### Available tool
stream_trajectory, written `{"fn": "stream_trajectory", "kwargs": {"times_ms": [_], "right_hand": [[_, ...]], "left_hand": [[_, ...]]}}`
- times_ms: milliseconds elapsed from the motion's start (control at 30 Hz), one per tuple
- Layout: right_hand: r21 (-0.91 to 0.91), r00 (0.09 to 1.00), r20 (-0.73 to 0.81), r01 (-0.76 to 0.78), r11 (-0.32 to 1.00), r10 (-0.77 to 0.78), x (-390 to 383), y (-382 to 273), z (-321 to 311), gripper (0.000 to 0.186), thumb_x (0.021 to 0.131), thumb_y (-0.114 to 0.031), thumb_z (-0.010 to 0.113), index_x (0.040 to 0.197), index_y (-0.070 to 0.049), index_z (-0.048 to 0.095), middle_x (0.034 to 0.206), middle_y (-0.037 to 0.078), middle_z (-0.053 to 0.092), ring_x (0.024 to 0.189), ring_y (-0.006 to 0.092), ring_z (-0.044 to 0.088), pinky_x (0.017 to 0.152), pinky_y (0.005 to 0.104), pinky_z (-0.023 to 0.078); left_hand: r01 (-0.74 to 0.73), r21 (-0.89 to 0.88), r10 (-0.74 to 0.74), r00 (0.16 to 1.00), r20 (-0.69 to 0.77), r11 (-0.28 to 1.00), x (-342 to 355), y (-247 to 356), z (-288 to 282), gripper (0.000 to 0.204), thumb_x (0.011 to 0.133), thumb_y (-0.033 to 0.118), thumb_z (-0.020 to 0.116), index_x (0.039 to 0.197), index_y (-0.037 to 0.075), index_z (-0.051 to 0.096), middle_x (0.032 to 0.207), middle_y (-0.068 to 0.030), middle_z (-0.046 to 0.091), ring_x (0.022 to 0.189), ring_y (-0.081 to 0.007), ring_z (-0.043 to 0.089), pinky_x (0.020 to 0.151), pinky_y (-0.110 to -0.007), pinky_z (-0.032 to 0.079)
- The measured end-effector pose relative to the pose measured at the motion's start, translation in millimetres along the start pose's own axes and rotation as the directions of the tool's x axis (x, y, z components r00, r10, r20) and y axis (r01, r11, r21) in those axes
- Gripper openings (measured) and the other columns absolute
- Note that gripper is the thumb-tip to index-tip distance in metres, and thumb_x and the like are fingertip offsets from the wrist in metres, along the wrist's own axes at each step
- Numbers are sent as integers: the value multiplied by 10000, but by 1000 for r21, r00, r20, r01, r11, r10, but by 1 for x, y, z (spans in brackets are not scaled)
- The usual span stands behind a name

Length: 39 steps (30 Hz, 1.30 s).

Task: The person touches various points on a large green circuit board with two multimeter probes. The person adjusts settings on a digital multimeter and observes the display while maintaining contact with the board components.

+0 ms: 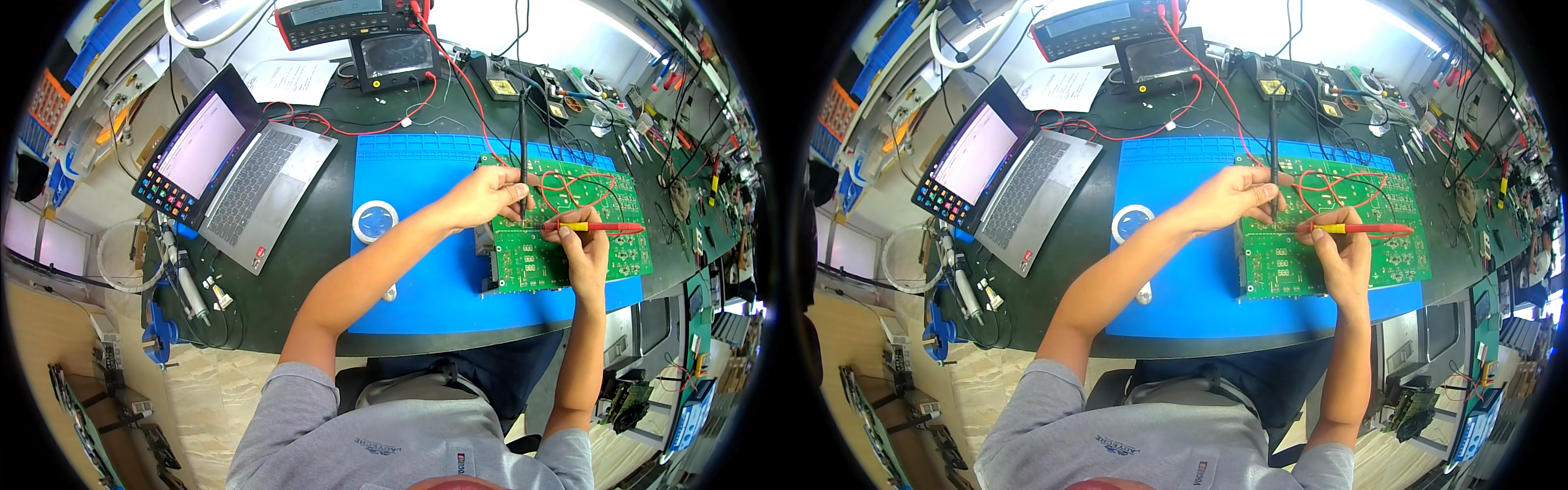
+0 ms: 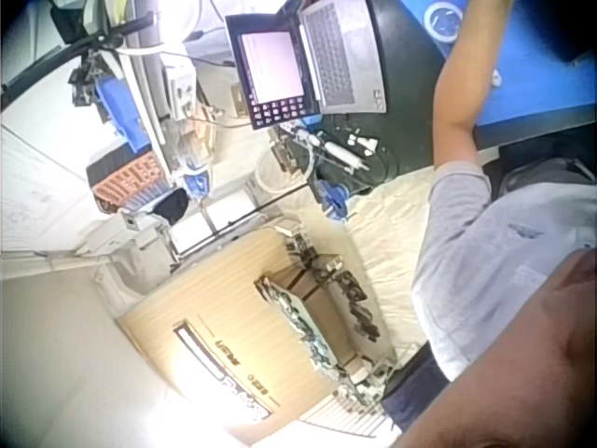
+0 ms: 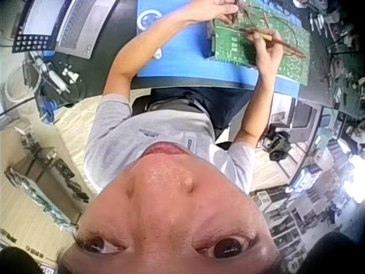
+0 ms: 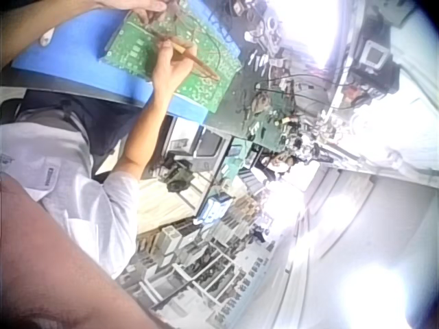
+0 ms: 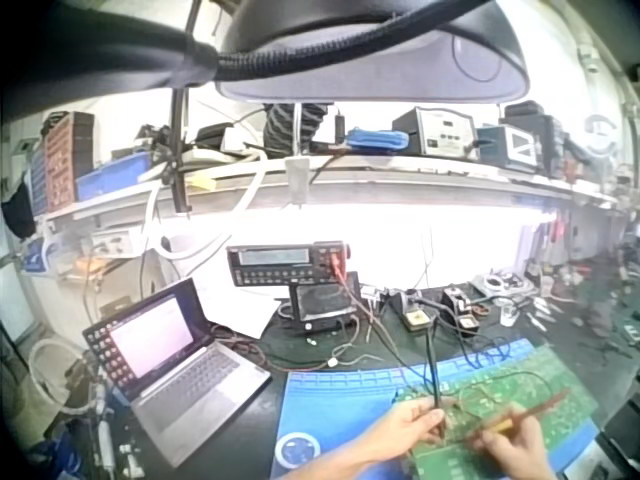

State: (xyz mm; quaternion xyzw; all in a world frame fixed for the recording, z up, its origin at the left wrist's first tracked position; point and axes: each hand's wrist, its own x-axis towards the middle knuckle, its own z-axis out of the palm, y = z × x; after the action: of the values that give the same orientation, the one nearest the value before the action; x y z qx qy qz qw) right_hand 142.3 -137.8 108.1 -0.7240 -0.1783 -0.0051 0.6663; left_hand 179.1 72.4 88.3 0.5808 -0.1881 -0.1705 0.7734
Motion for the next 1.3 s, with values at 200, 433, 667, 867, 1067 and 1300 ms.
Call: {"fn": "stream_trajectory", "kwargs": {"times_ms": [200,433,667,867,1067,1300], "right_hand": [[20,1000,7,-13,1000,13,0,0,0,104,866,-19,519,951,32,484,915,140,604,859,187,614,799,328,517],[18,1000,8,-17,1000,17,0,-1,0,105,868,-21,518,953,31,484,917,141,607,853,187,615,805,328,517],[9,1000,10,-13,1000,12,0,0,0,105,867,-26,519,950,30,486,916,142,609,850,188,617,807,331,514],[130,997,-79,-2,991,13,1,7,-8,91,878,-40,497,948,17,488,907,146,603,829,187,618,761,313,529],[305,970,-224,-24,952,96,6,12,-12,154,928,-120,494,1026,-4,513,849,116,609,705,161,616,670,273,537],[131,973,-230,3,991,27,3,10,-6,277,948,-176,482,1137,19,537,887,102,624,739,151,617,678,259,525]], "left_hand": [[-7,-8,7,1000,7,1000,0,0,0,347,961,140,467,1263,-29,483,975,-76,601,880,-164,611,807,-305,520],[-9,7,9,1000,12,1000,1,-1,-1,346,961,143,467,1261,-28,485,974,-70,601,877,-159,609,808,-304,519],[-16,20,16,1000,12,1000,0,-1,0,344,961,147,468,1263,-17,489,961,-58,600,865,-148,601,803,-300,517],[-11,-38,11,1000,6,999,2,-5,-3,340,963,172,474,1248,-12,498,954,-50,599,860,-140,599,800,-297,516],[-53,-66,49,997,-64,996,2,-4,3,225,958,132,479,1108,-13,563,877,-26,613,767,-98,592,710,-267,531],[-150,415,140,989,56,898,-12,9,24,303,919,125,535,1202,18,538,907,-56,629,841,-129,594,754,-291,479]]}}
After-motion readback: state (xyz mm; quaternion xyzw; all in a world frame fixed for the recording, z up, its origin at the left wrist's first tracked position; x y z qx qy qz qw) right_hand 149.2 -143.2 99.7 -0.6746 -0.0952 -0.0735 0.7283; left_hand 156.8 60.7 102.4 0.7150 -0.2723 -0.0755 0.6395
